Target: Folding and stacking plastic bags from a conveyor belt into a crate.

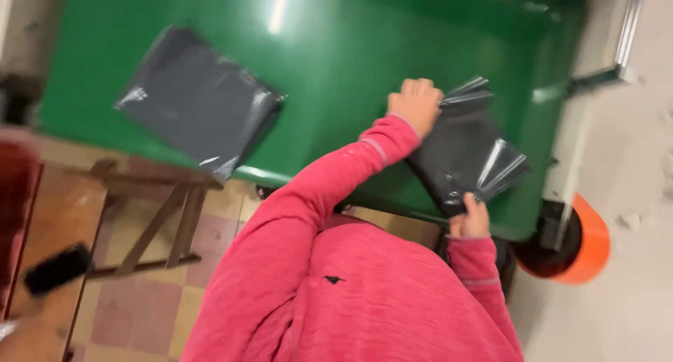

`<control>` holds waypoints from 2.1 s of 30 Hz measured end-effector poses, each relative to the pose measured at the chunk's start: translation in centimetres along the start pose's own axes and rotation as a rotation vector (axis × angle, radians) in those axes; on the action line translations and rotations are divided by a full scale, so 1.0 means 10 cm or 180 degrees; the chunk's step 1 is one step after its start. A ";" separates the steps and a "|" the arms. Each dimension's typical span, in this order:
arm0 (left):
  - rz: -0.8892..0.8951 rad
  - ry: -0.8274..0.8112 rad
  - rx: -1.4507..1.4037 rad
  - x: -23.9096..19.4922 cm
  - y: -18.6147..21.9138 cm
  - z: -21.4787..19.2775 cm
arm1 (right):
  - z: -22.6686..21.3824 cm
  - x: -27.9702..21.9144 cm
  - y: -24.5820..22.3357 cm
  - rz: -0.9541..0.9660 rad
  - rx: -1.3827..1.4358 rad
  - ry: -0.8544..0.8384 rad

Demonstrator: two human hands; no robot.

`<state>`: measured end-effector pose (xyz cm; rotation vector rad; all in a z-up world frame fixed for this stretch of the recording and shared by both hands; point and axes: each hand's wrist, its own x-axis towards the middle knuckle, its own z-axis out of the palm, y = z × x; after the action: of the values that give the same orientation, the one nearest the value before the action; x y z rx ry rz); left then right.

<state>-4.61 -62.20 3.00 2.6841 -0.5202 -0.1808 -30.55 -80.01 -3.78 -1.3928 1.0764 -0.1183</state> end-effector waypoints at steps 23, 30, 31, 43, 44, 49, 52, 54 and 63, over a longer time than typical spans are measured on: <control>-0.0654 0.0226 -0.0637 -1.68 -5.12 -2.45 | 4.47 -2.22 -0.28 -0.1547 -0.0714 -0.1674; -0.0478 0.0798 -0.0263 -1.54 -5.27 -2.03 | 4.35 -2.31 -0.37 -0.1765 -0.1039 -0.1139; -0.0332 0.1154 0.0122 -1.53 -5.28 -1.96 | 4.33 -2.39 -0.41 -0.1673 -0.0755 -0.1069; -0.0913 0.0463 0.0827 -1.79 -4.39 -2.10 | 4.56 -2.86 -0.25 -0.5678 -0.4157 -0.2536; -0.0976 0.0486 0.0858 -1.71 -4.39 -2.10 | 4.54 -2.83 -0.25 -0.5734 -0.4106 -0.2586; -0.1961 0.0640 -0.0366 -1.25 -4.56 -2.31 | 4.55 -2.53 -0.29 -0.5503 -0.4177 -0.3198; -0.2025 0.0750 -0.0636 -0.92 -4.78 -1.83 | 4.65 -2.24 -1.01 -0.5130 -0.2401 -0.3858; -0.1724 0.0961 -0.0712 -1.18 -4.63 -2.09 | 4.73 -1.96 -1.49 -0.5284 -0.2392 -0.3530; -0.0416 0.3275 -0.0081 -4.19 -4.82 -4.20 | 6.04 -3.46 -1.37 -0.3805 -0.2505 -0.4337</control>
<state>-18.96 9.93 23.80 2.3543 -0.0076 1.0795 -2.72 -17.44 14.74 -2.0679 -1.0087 0.4014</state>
